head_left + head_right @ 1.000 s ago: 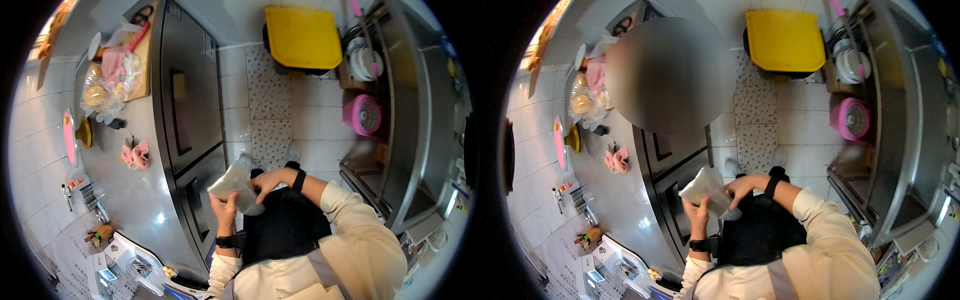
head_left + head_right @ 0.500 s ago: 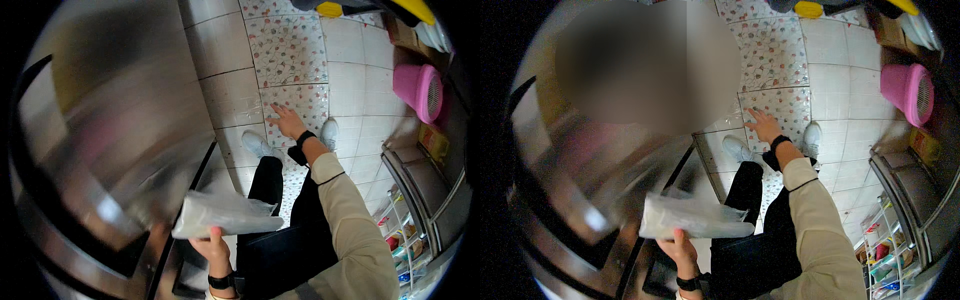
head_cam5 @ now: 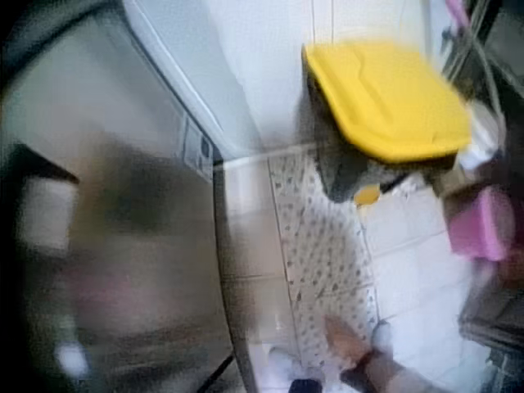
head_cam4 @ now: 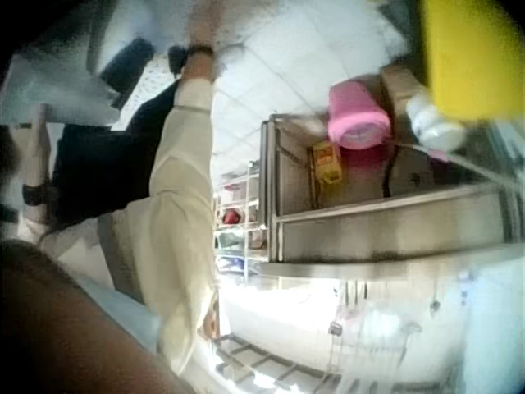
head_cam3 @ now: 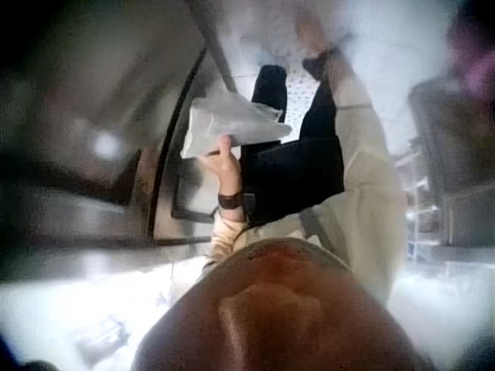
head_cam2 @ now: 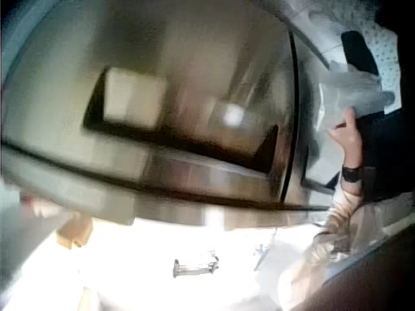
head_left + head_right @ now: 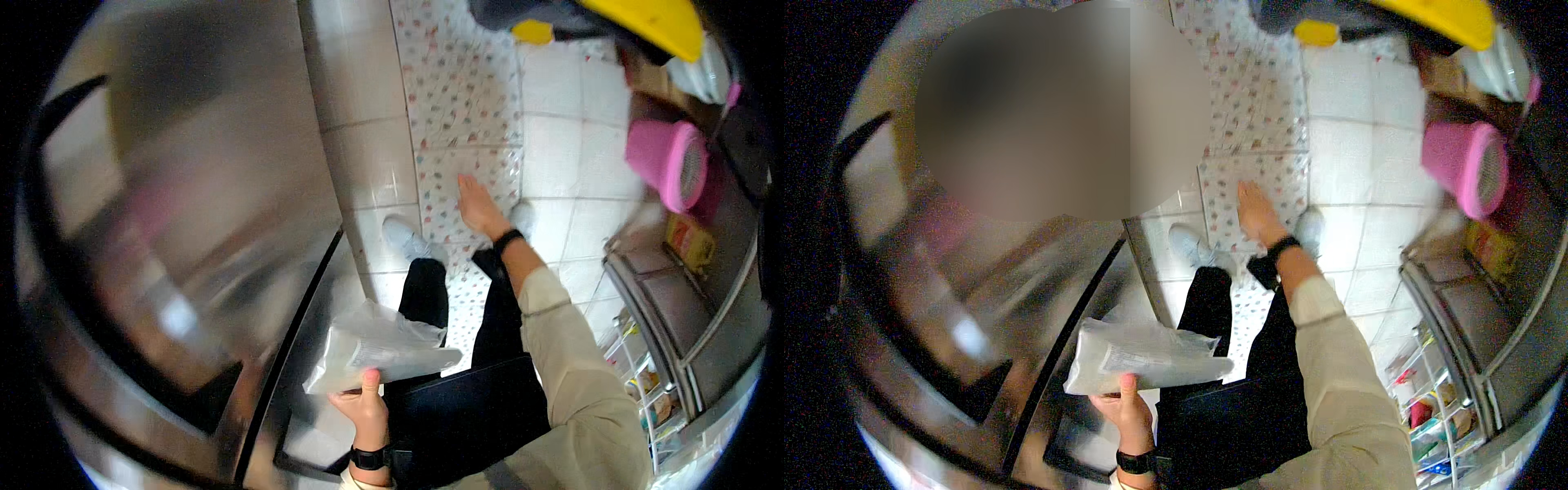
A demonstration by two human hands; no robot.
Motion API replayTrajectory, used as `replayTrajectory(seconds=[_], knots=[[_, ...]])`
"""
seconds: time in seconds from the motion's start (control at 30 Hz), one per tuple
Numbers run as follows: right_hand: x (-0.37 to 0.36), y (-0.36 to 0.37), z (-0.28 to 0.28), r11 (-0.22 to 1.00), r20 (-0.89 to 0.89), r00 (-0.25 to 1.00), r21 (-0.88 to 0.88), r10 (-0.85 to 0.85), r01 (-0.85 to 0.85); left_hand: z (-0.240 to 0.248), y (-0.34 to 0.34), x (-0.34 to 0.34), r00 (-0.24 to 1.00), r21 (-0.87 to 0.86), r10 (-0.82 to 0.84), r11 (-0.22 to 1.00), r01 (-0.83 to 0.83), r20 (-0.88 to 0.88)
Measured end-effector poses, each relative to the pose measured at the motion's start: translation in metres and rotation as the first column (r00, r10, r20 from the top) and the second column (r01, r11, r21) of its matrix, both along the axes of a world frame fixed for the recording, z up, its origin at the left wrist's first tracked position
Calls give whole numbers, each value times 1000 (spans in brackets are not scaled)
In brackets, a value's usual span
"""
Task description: The person places containers of pastries into a refrigerator, folds a plastic sheet on a counter, and rearranges bags of bread on a tray inside the refrigerator.
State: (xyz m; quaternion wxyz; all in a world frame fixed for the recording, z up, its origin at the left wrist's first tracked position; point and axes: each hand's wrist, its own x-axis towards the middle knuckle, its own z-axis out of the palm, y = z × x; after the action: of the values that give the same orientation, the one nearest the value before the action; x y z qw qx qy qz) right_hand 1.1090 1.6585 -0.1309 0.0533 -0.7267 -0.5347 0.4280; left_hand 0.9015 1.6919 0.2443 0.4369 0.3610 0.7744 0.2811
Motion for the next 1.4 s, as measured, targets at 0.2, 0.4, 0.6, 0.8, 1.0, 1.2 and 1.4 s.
replayTrajectory(seconds=[0.2,0.4,0.6,0.8,1.0,1.2,1.4], knots=[[71,-27,281,936,-286,944,257,-165,241,113,-12,29,976,-92,-185,976,196,111],[116,-35,559,895,-759,649,326,54,306,252,-16,88,359,361,-904,422,832,231],[135,-17,656,980,-949,307,128,77,150,308,-6,121,439,556,-893,415,720,97],[129,28,708,943,-936,275,275,218,188,318,34,130,570,526,-729,676,515,379],[146,79,716,808,-761,637,450,123,381,351,100,176,426,694,-831,542,473,358],[186,93,727,738,-699,715,479,-7,476,352,144,222,438,656,-872,202,727,-216],[260,100,715,596,-7,994,800,-106,70,339,200,218,338,452,-887,173,875,-315]])
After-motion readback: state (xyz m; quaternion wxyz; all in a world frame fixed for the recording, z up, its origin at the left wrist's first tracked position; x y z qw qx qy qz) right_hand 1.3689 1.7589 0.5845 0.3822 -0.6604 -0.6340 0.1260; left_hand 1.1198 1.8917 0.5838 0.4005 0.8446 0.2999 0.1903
